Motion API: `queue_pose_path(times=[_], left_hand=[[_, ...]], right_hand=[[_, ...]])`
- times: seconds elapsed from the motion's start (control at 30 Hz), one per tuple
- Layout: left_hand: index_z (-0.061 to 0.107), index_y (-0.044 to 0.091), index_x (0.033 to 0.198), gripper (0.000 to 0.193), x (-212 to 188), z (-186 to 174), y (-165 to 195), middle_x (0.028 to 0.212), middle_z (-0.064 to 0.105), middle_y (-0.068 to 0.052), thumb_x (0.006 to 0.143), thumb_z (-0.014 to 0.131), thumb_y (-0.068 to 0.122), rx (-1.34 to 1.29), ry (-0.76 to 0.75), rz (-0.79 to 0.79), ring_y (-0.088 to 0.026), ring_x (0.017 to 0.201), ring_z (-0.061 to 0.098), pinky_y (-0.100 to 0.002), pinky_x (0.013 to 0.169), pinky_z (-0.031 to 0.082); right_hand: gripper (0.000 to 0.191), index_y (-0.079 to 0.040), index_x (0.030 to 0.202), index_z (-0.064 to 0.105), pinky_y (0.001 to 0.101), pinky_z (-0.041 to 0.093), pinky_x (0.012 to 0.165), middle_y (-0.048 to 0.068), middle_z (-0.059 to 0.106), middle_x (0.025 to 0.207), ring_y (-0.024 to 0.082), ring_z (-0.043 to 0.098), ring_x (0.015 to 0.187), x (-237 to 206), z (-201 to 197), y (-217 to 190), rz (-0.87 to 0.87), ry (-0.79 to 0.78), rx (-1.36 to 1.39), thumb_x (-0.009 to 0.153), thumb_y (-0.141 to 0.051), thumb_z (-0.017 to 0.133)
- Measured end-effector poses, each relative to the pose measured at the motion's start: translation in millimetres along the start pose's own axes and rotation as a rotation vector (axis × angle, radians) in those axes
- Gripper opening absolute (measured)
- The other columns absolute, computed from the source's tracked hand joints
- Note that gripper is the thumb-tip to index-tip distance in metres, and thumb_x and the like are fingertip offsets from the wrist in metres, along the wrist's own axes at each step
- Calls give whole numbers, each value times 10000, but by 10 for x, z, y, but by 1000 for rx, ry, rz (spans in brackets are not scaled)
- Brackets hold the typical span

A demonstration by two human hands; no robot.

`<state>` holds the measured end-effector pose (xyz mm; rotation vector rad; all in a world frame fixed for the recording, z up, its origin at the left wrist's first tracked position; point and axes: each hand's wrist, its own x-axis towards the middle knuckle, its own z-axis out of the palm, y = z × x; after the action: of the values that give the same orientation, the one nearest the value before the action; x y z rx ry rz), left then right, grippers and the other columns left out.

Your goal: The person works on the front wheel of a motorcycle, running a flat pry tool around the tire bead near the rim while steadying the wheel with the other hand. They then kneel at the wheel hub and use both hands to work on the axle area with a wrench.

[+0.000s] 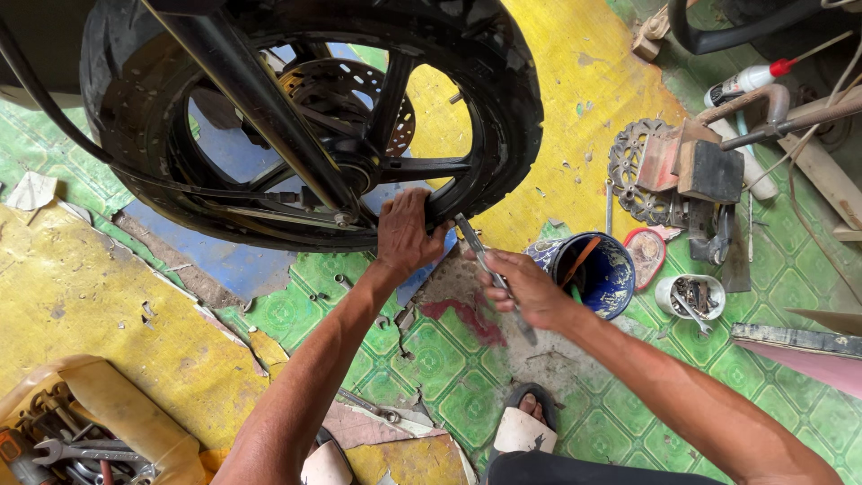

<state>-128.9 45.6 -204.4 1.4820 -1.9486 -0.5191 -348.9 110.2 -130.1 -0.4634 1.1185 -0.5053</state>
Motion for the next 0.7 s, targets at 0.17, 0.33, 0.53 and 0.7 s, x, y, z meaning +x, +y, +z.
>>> queue_pose_path(times=[0.17, 0.33, 0.53, 0.7], left_hand=[[571, 59, 1170, 560, 5, -19, -43, 1107, 624, -135, 801, 784, 421, 1, -47, -3, -316, 1097, 597, -468, 961, 405], [553, 56, 1198, 559, -22, -106, -63, 1120, 619, -140, 841, 744, 441, 52, -116, 11, -312, 1097, 601, -475, 971, 418], [503, -5, 1322, 625, 76, -60, 107, 1149, 598, -189, 924, 690, 439, -135, -80, 77, -350, 1090, 581, -514, 940, 415], [518, 8, 1308, 572, 104, 27, 174, 1184, 585, -202, 910, 702, 376, -180, 47, 92, -401, 1127, 554, -523, 950, 425]], right_hand=[[372, -102, 1223, 718, 334, 423, 555, -10, 495, 604, 107, 456, 555, -136, -268, -241, -297, 224, -1139, 1070, -346, 482], [346, -63, 1151, 732, 341, 403, 534, 31, 434, 576, 117, 438, 538, -262, -328, -276, -465, 304, -1152, 1049, -306, 508], [344, -53, 1147, 732, 332, 370, 522, 19, 393, 583, 107, 399, 539, -279, -317, -248, -441, 285, -1079, 1055, -300, 512], [349, -54, 1149, 728, 302, 393, 519, -16, 430, 573, 80, 432, 538, -254, -388, -271, -431, 290, -1067, 1055, -302, 503]])
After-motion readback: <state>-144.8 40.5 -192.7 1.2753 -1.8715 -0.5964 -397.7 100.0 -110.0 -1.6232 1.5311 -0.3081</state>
